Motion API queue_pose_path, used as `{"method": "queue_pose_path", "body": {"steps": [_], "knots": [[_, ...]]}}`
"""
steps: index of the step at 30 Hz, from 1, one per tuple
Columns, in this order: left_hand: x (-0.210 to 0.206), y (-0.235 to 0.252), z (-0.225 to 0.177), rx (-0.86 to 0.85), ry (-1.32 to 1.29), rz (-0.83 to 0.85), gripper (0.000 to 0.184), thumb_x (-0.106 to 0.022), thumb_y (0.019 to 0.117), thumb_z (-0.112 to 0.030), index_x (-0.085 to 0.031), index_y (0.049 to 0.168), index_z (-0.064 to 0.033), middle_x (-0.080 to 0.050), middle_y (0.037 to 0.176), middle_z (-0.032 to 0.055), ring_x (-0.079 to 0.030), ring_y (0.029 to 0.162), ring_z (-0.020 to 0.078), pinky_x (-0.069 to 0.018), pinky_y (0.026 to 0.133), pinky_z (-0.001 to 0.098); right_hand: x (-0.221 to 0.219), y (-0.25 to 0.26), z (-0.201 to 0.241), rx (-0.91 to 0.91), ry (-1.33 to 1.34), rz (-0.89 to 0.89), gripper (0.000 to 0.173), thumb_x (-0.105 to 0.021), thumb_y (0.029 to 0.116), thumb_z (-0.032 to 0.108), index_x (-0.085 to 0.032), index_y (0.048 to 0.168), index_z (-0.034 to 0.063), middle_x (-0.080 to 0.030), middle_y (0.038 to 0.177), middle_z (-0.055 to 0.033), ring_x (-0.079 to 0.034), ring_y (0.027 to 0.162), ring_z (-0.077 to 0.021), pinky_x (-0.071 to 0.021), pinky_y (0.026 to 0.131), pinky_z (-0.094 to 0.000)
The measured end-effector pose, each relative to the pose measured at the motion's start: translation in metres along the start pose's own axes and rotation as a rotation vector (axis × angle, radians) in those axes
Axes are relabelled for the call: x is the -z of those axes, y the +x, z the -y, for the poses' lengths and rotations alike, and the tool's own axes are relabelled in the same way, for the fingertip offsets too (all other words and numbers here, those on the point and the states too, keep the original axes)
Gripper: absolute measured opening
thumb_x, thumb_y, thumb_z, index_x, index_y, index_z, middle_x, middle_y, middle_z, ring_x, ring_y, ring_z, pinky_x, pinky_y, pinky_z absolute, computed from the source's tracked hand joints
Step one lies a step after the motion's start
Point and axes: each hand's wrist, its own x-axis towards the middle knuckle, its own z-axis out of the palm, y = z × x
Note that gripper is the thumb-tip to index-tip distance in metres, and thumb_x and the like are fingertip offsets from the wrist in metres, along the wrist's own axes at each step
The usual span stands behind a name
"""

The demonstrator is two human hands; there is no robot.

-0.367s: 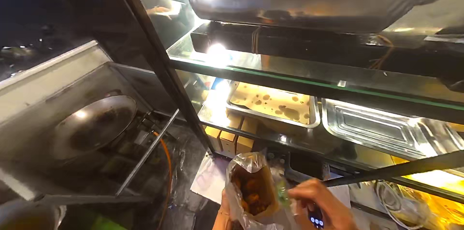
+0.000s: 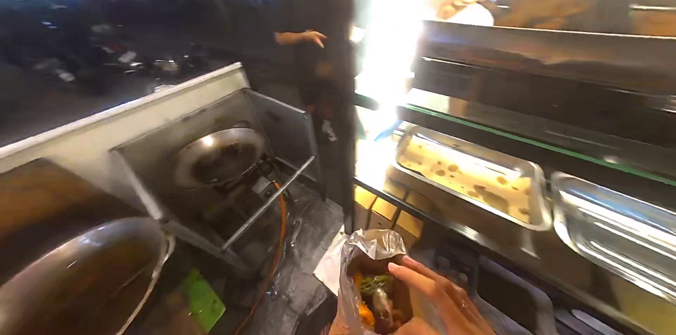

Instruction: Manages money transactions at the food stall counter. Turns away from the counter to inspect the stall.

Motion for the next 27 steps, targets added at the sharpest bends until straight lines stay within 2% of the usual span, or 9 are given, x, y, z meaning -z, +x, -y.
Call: {"method": "queue_pose_path", "body": {"steps": [3,4,6,8,12,15,17,22,27], "knots": [[0.050,0.011,-0.046,-0.147,0.664,0.064,0.035,-0.023,0.1094,-0.005,-0.047,0.130,0.0102,-0.061,0.107,0.0096,-0.056,0.096,0.0034,-0.0466,0.088,0.0188,-0.023,0.058,0.007,0.092,0.021,-0.075,0.012,-0.068,0.0962,0.019,-0.077,0.101,0.0132,-0.052,0.150,-0.0228,-0.036,0.149,-0.0403,-0.0345,0.120,-0.0551],[0.069,0.025,-0.057,-0.285,0.710,0.101,0.035,-0.030,0.1077,-0.004,-0.050,0.130,0.0141,-0.066,0.108,0.0114,-0.060,0.098,0.0036,-0.0495,0.090,0.0212,-0.030,0.081,0.009,0.113,0.039,-0.072,0.012,-0.067,0.0970,0.021,-0.076,0.101,0.0141,-0.048,0.153,-0.0244,-0.033,0.151,-0.0409,-0.0330,0.122,-0.0553],[0.078,0.062,-0.088,-0.360,0.436,0.160,0.041,-0.021,0.1105,-0.019,-0.060,0.109,-0.0062,-0.072,0.087,-0.0020,-0.067,0.079,-0.0018,-0.0567,0.075,0.0187,-0.046,0.128,0.012,0.140,0.038,-0.072,0.013,-0.065,0.0987,0.024,-0.075,0.100,0.0160,-0.045,0.156,-0.0235,-0.032,0.151,-0.0397,-0.0335,0.122,-0.0540],[0.079,0.100,-0.131,-0.345,0.241,0.244,0.048,-0.019,0.1087,-0.023,-0.065,0.096,-0.0141,-0.072,0.076,-0.0057,-0.067,0.070,0.0002,-0.0577,0.068,0.0204,-0.063,0.177,0.012,0.164,0.027,-0.063,0.012,-0.065,0.0987,0.022,-0.074,0.100,0.0153,-0.058,0.147,-0.0154,-0.041,0.147,-0.0375,-0.0363,0.119,-0.0556],[0.049,0.100,-0.224,-0.329,0.462,0.071,0.032,-0.027,0.1088,-0.004,-0.046,0.129,0.0118,-0.063,0.098,0.0071,-0.061,0.088,0.0002,-0.0528,0.083,0.0182,-0.089,0.274,0.011,0.166,0.055,-0.035,0.016,-0.071,0.0880,0.009,-0.072,0.104,0.0124,-0.074,0.100,-0.0011,-0.067,0.109,-0.0254,-0.0516,0.096,-0.0519],[0.053,0.156,-0.270,-0.261,0.336,0.178,0.038,-0.020,0.1126,-0.017,-0.051,0.128,-0.0008,-0.065,0.100,0.0028,-0.061,0.089,0.0015,-0.0520,0.082,0.0197,-0.092,0.338,-0.005,0.109,0.240,0.082,0.030,-0.070,0.0864,0.008,-0.063,0.116,0.0083,-0.070,0.100,-0.0050,-0.067,0.095,-0.0230,-0.0563,0.083,-0.0464],[0.078,0.245,-0.279,-0.286,0.178,0.435,0.044,-0.022,0.1093,-0.028,-0.064,0.111,-0.0138,-0.076,0.093,-0.0029,-0.071,0.087,0.0025,-0.0599,0.078,0.0236,-0.093,0.375,-0.023,0.055,0.341,0.024,0.025,-0.068,0.0901,0.015,-0.063,0.114,0.0117,-0.070,0.098,-0.0008,-0.069,0.089,-0.0135,-0.0604,0.077,-0.0357],[0.034,0.340,-0.297,-0.104,0.010,0.675,0.038,-0.041,0.1042,-0.043,-0.072,0.108,-0.0217,-0.077,0.098,-0.0007,-0.073,0.092,0.0088,-0.0617,0.081,0.0308,-0.086,0.442,-0.048,-0.267,0.260,-0.223,0.023,-0.061,0.0925,0.022,-0.064,0.115,0.0183,-0.070,0.095,0.0054,-0.069,0.084,-0.0079,-0.0590,0.072,-0.0294],[0.004,0.382,-0.283,0.246,-0.001,0.397,0.060,-0.024,0.1041,-0.056,-0.064,0.114,-0.0128,-0.075,0.096,0.0126,-0.074,0.082,0.0271,-0.0620,0.066,0.0461,-0.084,0.478,-0.083,-0.400,0.094,-0.359,0.026,-0.060,0.0978,0.014,-0.063,0.123,0.0114,-0.069,0.099,-0.0040,-0.069,0.089,-0.0163,-0.0579,0.079,-0.0370]]}}
